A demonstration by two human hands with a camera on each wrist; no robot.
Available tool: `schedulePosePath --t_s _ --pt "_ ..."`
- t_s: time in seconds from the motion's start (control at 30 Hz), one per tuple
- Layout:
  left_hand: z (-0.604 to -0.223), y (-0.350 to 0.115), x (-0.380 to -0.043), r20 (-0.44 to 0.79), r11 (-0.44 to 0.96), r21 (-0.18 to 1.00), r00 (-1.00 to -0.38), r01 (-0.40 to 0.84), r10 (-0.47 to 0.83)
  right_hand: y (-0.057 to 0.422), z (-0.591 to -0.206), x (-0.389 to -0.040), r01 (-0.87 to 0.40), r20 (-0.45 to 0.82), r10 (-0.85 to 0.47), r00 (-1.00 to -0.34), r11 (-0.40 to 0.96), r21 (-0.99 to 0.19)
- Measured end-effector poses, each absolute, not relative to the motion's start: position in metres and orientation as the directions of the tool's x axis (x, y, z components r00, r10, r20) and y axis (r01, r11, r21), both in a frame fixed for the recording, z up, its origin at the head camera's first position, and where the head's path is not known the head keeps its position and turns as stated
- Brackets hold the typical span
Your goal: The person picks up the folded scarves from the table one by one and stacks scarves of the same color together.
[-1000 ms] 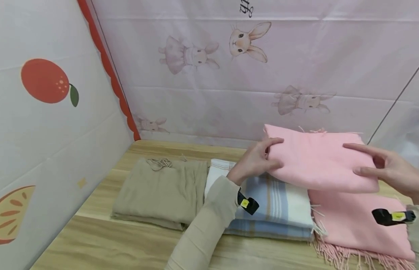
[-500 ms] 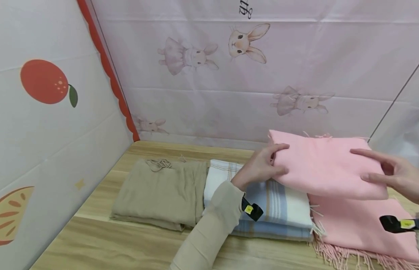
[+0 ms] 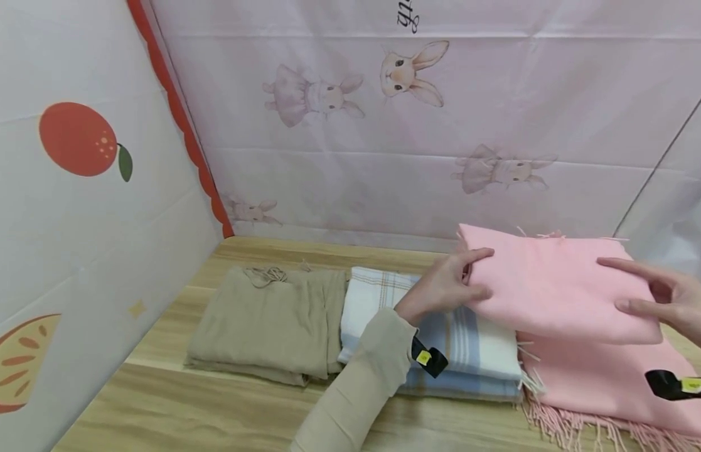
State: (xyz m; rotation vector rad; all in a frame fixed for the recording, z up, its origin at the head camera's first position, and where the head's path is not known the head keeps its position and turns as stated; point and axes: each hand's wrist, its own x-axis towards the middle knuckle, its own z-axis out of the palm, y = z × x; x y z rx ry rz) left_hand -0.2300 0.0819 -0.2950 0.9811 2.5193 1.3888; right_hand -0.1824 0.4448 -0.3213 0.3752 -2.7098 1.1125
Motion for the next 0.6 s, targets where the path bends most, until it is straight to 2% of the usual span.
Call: schedulePosePath --t_s 0.17,0.33,0.6 --pt "-0.297 0.086 -0.229 0.204 0.382 0.777 -0.774 0.5 0.599 0.452 -0.328 -0.183 -0.295 0.216 -0.202 -0.955 0.59 -0.752" --pt "-0.299 0.09 -0.227 0.193 0.371 0.786 -0.766 0.494 0.613 0.462 -0.335 -0.183 -0.254 0.17 -0.199 -0.965 0.558 -0.79" --pt "-0.3 0.095 -0.223 0.181 0.361 0.806 -0.777 0.469 0.603 0.468 -0.336 -0.181 -0.253 0.164 -0.2 -0.966 0.596 -0.762"
